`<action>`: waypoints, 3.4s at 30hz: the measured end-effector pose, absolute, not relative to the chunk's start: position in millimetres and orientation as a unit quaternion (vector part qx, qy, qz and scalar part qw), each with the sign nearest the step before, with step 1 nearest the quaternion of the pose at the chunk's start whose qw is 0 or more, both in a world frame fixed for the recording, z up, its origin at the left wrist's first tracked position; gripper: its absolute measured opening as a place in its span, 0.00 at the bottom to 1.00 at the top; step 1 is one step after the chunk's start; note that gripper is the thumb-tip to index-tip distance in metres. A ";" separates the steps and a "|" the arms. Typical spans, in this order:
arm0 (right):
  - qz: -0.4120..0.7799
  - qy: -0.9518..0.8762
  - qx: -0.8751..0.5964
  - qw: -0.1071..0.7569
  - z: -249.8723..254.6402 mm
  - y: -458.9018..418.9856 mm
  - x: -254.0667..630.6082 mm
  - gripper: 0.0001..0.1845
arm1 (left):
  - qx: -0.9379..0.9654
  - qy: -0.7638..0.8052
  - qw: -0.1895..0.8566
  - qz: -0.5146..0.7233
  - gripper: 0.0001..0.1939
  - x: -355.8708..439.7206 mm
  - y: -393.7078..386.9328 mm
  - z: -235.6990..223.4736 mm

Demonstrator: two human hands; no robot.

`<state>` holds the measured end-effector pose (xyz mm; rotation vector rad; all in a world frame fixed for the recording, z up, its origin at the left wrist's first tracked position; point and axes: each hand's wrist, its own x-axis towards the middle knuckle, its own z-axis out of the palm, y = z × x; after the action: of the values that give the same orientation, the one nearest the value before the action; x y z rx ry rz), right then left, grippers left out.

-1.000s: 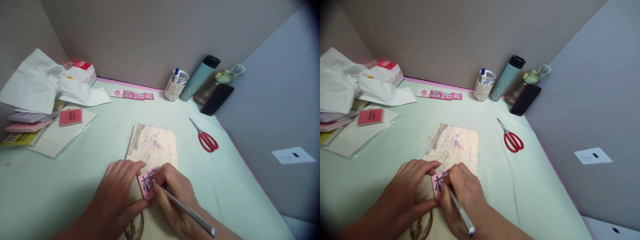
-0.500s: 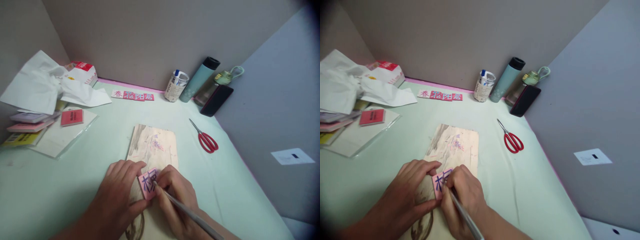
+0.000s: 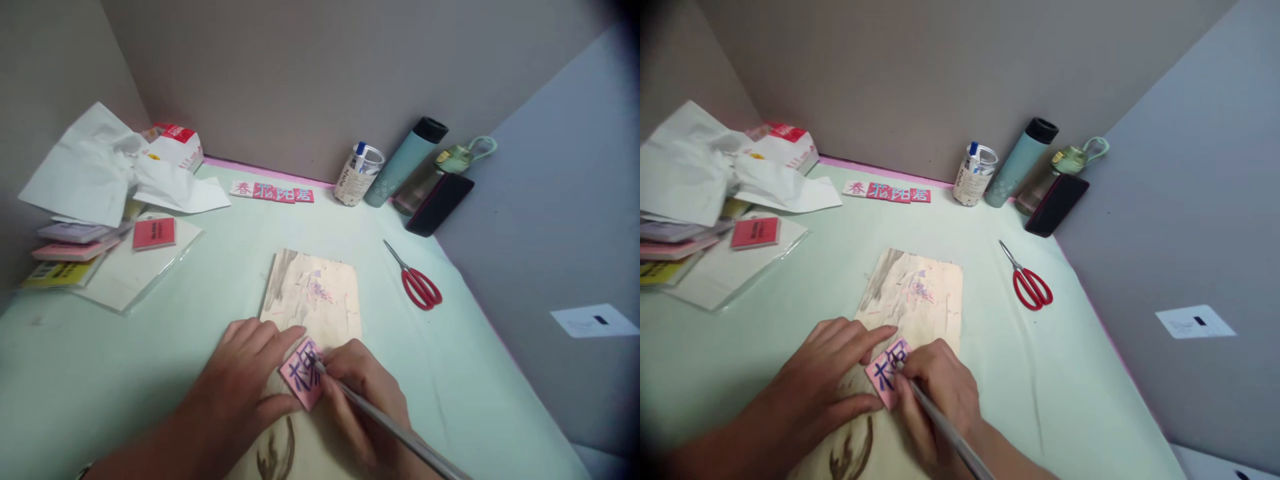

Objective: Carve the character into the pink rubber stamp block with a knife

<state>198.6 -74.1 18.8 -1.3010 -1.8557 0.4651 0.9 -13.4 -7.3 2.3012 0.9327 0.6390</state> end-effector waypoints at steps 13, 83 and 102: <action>0.152 -0.753 -0.480 0.424 5.5 -68.6 193.8 0.12 | 0.862 0.349 0.292 0.223 0.28 1.9 -12.1 -5.7; 0.205 -0.786 -0.486 0.323 34.7 -63.4 194.0 0.08 | 0.909 0.302 0.233 0.169 0.26 5.0 4.4 -4.3; 0.260 -0.705 -0.530 0.392 24.4 -67.6 188.4 0.09 | 0.858 0.335 0.308 0.237 0.24 0.0 -5.6 -1.8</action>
<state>188.4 -67.6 24.4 -1.3458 -1.7909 0.6601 0.0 -5.6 -1.8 2.2690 0.8851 0.6252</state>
